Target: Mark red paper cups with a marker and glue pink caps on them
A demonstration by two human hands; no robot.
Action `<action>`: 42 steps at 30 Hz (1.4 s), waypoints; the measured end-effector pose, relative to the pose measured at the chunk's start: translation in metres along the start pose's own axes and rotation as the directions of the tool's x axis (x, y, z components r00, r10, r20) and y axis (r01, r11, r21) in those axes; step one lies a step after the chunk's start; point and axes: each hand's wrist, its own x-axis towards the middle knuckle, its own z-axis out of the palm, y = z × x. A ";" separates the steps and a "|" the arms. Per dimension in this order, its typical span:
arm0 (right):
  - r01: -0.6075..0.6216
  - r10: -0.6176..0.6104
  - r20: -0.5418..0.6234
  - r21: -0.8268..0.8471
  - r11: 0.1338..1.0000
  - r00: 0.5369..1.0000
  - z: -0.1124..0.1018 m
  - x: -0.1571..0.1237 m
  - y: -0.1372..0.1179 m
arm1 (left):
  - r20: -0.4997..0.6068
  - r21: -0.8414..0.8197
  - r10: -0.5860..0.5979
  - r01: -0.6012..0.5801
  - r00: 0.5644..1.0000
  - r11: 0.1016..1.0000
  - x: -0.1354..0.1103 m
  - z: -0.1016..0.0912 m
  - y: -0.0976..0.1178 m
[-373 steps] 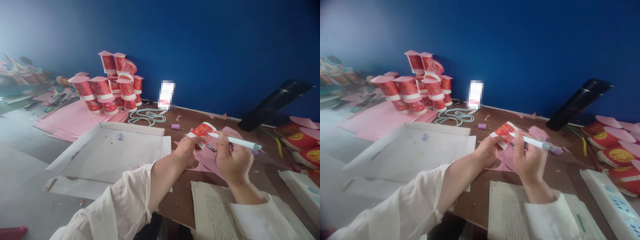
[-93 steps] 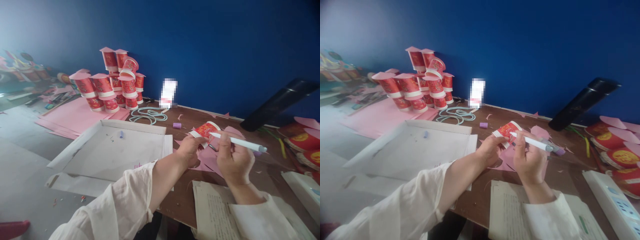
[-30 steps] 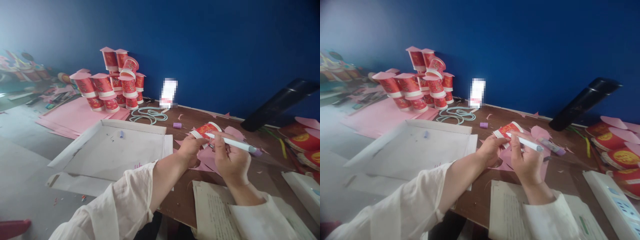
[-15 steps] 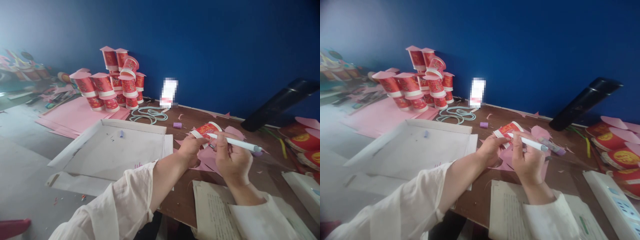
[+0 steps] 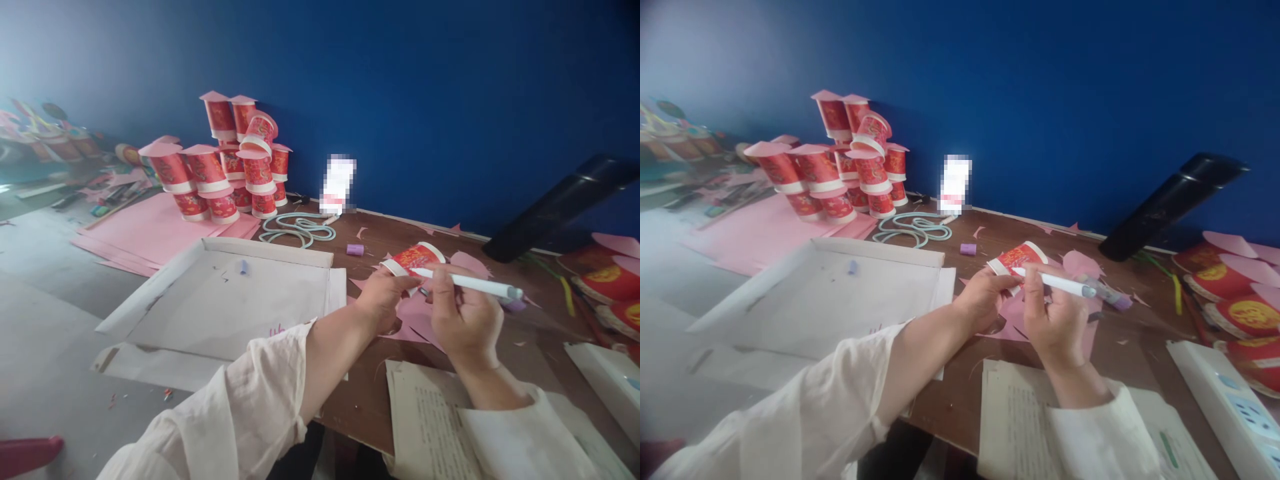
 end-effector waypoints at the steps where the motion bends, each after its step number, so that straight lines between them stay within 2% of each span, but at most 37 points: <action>1: -0.008 0.008 -0.001 -0.002 1.000 1.000 0.000 0.000 0.000 | 0.003 0.007 -0.007 0.007 1.000 1.000 0.000 0.001 0.000; 4: -0.041 0.040 -0.044 -0.020 0.999 0.998 -0.003 0.001 0.001 | 0.021 -0.018 -0.028 0.029 0.999 0.999 -0.001 0.004 0.003; 9: -0.050 0.050 -0.024 0.002 0.999 0.998 -0.005 0.001 0.001 | 0.052 -0.087 -0.025 0.029 0.998 0.996 -0.004 0.007 0.006; 17: -0.036 0.033 -0.034 -0.097 0.995 0.999 -0.001 0.001 0.003 | 0.054 -0.102 -0.026 0.031 0.998 0.994 -0.005 0.008 0.009; 31: -0.048 0.042 -0.048 -0.132 0.990 0.998 0.001 0.001 0.007 | 0.018 -0.089 -0.036 0.038 0.999 0.995 -0.006 0.009 0.011; 36: -0.026 0.022 -0.055 -0.077 0.997 0.998 -0.002 0.002 0.003 | -0.001 -0.143 -0.058 0.058 0.998 0.988 -0.009 0.013 0.014; 42: -0.155 0.164 -0.118 0.088 0.984 0.979 -0.006 0.003 -0.003 | -0.079 -0.194 -0.110 0.093 0.991 0.977 -0.008 0.014 0.017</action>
